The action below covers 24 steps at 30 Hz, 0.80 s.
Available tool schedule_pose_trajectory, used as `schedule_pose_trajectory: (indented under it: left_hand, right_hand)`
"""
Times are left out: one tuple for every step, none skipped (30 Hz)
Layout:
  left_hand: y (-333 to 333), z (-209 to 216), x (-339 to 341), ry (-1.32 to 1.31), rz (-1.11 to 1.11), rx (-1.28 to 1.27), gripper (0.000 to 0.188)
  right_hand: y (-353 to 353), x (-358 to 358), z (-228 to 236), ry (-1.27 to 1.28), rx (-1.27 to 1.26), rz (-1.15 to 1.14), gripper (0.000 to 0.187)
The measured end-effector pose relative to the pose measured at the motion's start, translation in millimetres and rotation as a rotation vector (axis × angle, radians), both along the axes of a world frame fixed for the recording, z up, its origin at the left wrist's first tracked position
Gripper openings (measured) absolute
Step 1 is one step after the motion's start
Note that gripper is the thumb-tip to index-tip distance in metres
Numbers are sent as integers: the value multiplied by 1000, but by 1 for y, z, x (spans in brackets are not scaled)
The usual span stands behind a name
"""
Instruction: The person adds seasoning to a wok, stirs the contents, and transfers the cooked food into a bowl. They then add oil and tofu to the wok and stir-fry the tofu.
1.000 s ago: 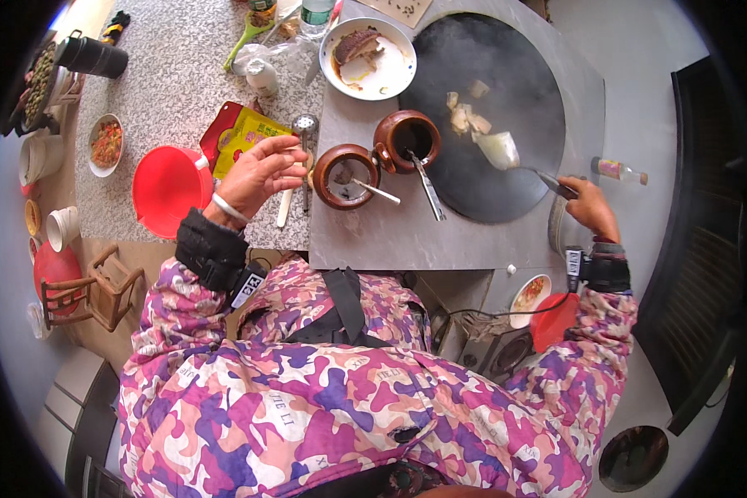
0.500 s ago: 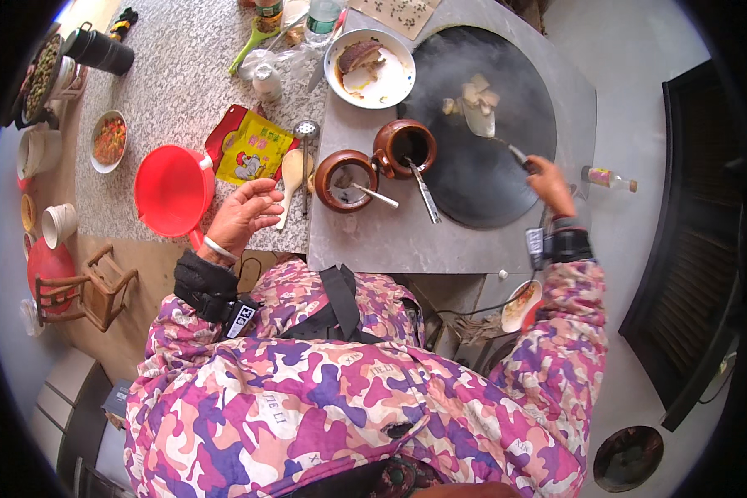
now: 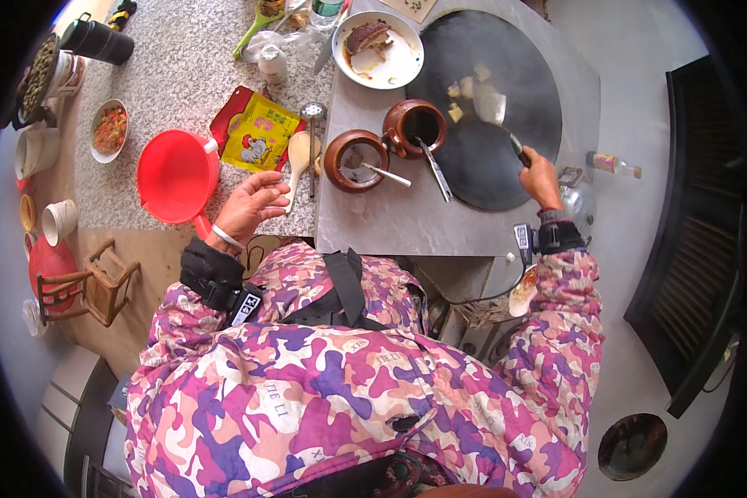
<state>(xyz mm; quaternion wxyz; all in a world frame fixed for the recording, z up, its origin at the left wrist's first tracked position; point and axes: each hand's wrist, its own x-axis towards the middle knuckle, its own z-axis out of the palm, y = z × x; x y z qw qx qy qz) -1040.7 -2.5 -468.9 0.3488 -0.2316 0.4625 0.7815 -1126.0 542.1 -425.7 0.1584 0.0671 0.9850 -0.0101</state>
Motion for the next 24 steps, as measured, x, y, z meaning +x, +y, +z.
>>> schedule_pose_trajectory:
  left_hand:
    - [-1, 0, 3, -9, 16, -26, 33]
    - [-3, -1, 5, -10, 38, -69, 33]
    - [-5, 0, 7, -16, 46, -97, 33]
    - [-7, -1, 8, -32, 76, -168, 34]
    - [-9, -1, 10, -50, 64, -164, 38]
    - [-10, -2, 11, -34, 55, -119, 38]
    - [-10, -2, 12, -42, 63, -118, 38]
    - [-10, -3, 13, -10, 71, -82, 38]
    - [-9, -4, 14, -44, 63, -91, 38]
    - [-7, -5, 15, -60, 40, -53, 38]
    - [-5, -7, 16, -49, 49, -31, 38]
    - [-4, -7, 16, -41, 53, -45, 38]
    - [-3, -8, 16, -40, 53, -52, 38]
    - [-3, -9, 16, -56, 69, -85, 38]
    - [-4, -10, 16, -61, 61, -58, 38]
    - [-5, -11, 15, -50, 72, -52, 37]
    - [-7, -12, 15, -48, 90, -52, 37]
    - [-9, -13, 15, -22, 113, -28, 36]
    - [-11, -14, 15, -60, 119, -57, 35]
    - [-12, -15, 15, -60, 117, -63, 35]
    - [-14, -15, 16, -60, 119, -69, 35]
    - [-15, -15, 17, -68, 128, -87, 35]
    - [-15, -15, 18, -62, 122, -76, 35]
    - [-15, -15, 19, -66, 121, -79, 35]
  right_hand:
    - [0, 7, 2, -36, 70, -26, 43]
    - [-2, 15, 3, -16, 71, -23, 44]
    - [0, 22, 11, -19, 83, -14, 44]
    - [-1, 29, 17, 52, 137, -8, 45]
    - [-2, 35, 23, -18, 171, 34, 47]
    - [-3, 39, 29, -75, 156, 8, 48]
    - [-7, 42, 33, -68, 137, 22, 48]
    - [-9, 42, 37, -83, 80, 69, 48]
    - [-14, 43, 36, -155, 94, 6, 49]
    - [-16, 39, 36, -93, 97, 0, 49]
    - [-18, 36, 35, -90, 97, -9, 49]
    - [-19, 32, 34, -42, 133, -21, 50]
    - [-17, 27, 35, -46, 133, 27, 51]
    - [-14, 24, 37, -101, 152, 14, 49]
    - [-9, 20, 42, -119, 169, 25, 48]
    - [-4, 19, 46, -119, 189, 53, 47]
    - [3, 18, 55, -79, 141, 90, 49]
    - [7, 19, 61, -121, 104, 97, 50]
    - [11, 22, 67, -170, 103, 88, 50]
    - [15, 25, 73, -235, 116, 64, 51]
    - [17, 28, 78, -256, 118, 55, 52]
    - [17, 32, 80, -258, 93, 56, 52]
    - [17, 35, 80, -260, 68, 58, 52]
    - [16, 38, 79, -210, 55, 65, 52]
